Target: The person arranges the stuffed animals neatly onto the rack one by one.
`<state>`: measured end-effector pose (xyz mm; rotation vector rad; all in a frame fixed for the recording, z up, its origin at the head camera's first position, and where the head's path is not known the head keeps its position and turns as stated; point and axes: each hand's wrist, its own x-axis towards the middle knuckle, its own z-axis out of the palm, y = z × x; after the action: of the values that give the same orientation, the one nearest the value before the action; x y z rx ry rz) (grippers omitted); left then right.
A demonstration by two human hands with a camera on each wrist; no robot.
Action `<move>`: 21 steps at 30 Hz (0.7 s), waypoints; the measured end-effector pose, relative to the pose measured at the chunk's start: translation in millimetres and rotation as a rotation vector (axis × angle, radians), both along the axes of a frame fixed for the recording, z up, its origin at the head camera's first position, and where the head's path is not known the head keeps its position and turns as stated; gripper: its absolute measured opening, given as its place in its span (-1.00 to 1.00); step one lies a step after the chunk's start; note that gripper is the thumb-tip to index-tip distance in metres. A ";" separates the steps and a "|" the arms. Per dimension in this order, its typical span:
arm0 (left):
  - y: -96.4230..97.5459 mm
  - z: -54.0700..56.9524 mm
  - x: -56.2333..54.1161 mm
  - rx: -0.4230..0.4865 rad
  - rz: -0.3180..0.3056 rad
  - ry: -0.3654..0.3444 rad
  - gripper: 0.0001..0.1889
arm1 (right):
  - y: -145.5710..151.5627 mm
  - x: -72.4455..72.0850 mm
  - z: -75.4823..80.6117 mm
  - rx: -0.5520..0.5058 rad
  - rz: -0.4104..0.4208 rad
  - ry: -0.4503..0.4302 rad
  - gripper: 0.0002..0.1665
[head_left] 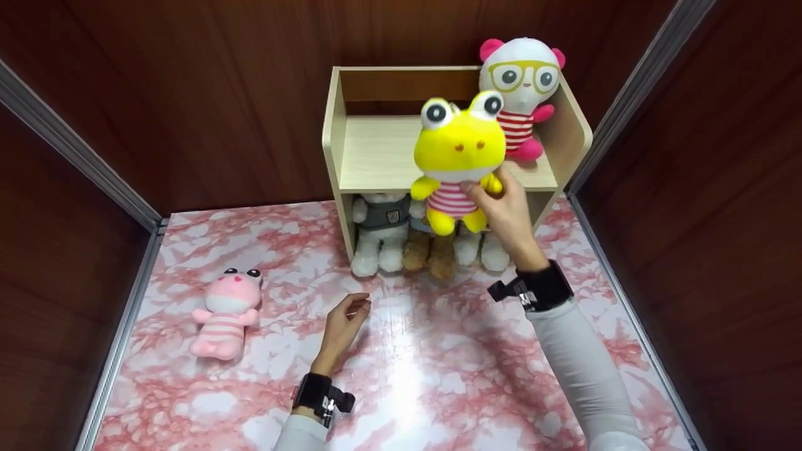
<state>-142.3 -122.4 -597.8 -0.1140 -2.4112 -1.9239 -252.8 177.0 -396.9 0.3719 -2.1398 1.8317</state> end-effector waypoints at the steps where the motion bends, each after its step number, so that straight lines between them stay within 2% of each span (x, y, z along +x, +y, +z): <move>1: 0.0 0.0 0.6 -0.002 -0.003 -0.006 -0.73 | -1.3 -2.6 3.2 -0.014 -0.005 0.007 -0.38; 7: 0.3 0.5 3.2 0.000 -0.025 -0.032 -0.71 | -9.7 -19.3 21.9 -0.084 -0.026 0.005 -0.39; 12: 0.7 -4.3 3.2 0.016 -0.022 -0.027 -0.71 | -20.6 -22.2 43.9 -0.102 -0.034 -0.022 -0.40; 15: -0.5 -23.5 -2.6 0.032 -0.003 -0.025 -0.70 | -25.5 -29.9 49.3 -0.118 -0.025 -0.026 -0.40; 18: -1.9 -41.8 -8.1 0.039 0.015 -0.021 -0.68 | -26.3 -46.5 44.4 -0.146 0.000 -0.024 -0.39; 19: -2.0 -45.7 -8.8 0.035 0.021 -0.014 -0.68 | -26.4 -52.3 42.6 -0.156 0.003 -0.026 -0.39; 21: -0.2 -40.4 -6.9 0.037 0.029 -0.015 -0.69 | -28.2 -58.7 44.1 -0.174 0.002 -0.048 -0.39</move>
<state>-149.2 -122.7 -638.2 -0.0627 -2.3714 -1.9620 -311.5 148.8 -352.9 0.2928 -1.9901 2.0288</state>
